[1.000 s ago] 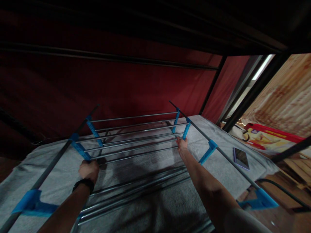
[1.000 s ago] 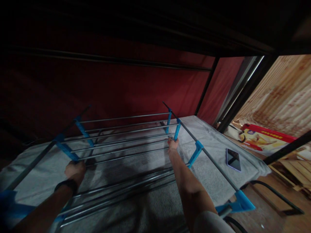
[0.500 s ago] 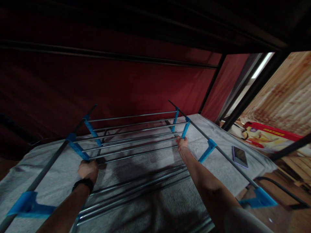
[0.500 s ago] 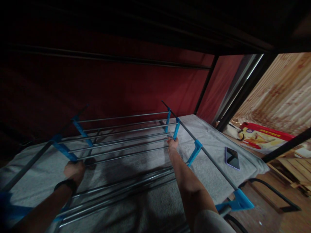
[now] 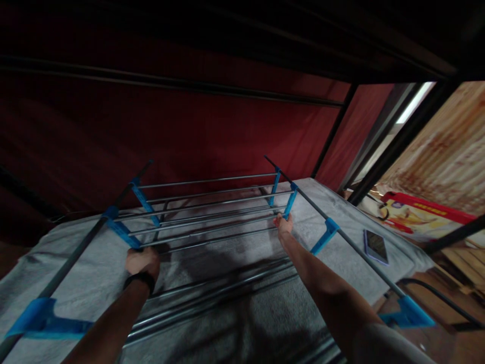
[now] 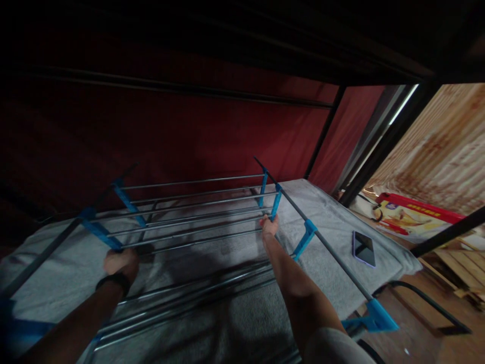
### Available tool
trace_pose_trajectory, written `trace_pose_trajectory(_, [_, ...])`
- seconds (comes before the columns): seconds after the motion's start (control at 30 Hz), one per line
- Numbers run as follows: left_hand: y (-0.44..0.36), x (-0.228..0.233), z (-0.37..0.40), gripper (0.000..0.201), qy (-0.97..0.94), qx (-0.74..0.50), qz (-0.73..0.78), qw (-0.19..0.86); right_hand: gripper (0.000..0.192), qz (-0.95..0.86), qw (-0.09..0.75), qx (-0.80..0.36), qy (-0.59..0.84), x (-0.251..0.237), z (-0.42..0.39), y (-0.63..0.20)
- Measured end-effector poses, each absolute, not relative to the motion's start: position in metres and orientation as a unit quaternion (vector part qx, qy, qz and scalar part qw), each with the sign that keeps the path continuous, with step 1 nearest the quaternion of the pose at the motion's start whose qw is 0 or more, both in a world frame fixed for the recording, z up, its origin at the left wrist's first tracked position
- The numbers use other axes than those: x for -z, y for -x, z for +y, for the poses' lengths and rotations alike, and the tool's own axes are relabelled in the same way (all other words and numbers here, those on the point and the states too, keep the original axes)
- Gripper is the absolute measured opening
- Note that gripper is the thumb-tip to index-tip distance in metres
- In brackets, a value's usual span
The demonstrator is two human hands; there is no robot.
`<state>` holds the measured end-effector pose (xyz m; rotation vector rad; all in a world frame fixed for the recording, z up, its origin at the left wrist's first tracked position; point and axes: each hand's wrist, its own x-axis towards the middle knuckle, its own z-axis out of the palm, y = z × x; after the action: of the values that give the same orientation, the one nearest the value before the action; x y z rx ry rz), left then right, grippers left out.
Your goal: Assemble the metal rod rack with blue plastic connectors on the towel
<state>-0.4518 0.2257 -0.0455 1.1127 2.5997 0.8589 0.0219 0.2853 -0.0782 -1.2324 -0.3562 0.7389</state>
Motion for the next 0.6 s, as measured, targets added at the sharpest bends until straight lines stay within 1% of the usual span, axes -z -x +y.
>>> trace_pose_trajectory(0.07, [0.453,0.042,0.224,0.039,-0.350,-0.302,0.880,0.113,0.032,-0.177,0.733,-0.345,0.559,0.077,0.283,-0.026])
trace_pose_trajectory(0.23, [0.452,0.033,0.220,0.031,-0.357,-0.339,0.858,0.145,0.025,-0.203,0.708,-0.364,0.570,0.076,0.279,-0.036])
trace_pose_trajectory(0.37, [0.449,0.032,0.218,0.031,-0.355,-0.351,0.852,0.156,0.028,-0.198,0.691,-0.378,0.584,0.076,0.280,-0.039])
trace_pose_trajectory(0.47, [0.453,0.038,0.219,0.035,-0.362,-0.340,0.852,0.167,0.032,-0.196,0.676,-0.387,0.596,0.076,0.278,-0.044])
trace_pose_trajectory(0.6, [0.460,0.048,0.221,0.049,-0.370,-0.311,0.860,0.162,0.032,-0.191,0.657,-0.381,0.622,0.077,0.272,-0.058])
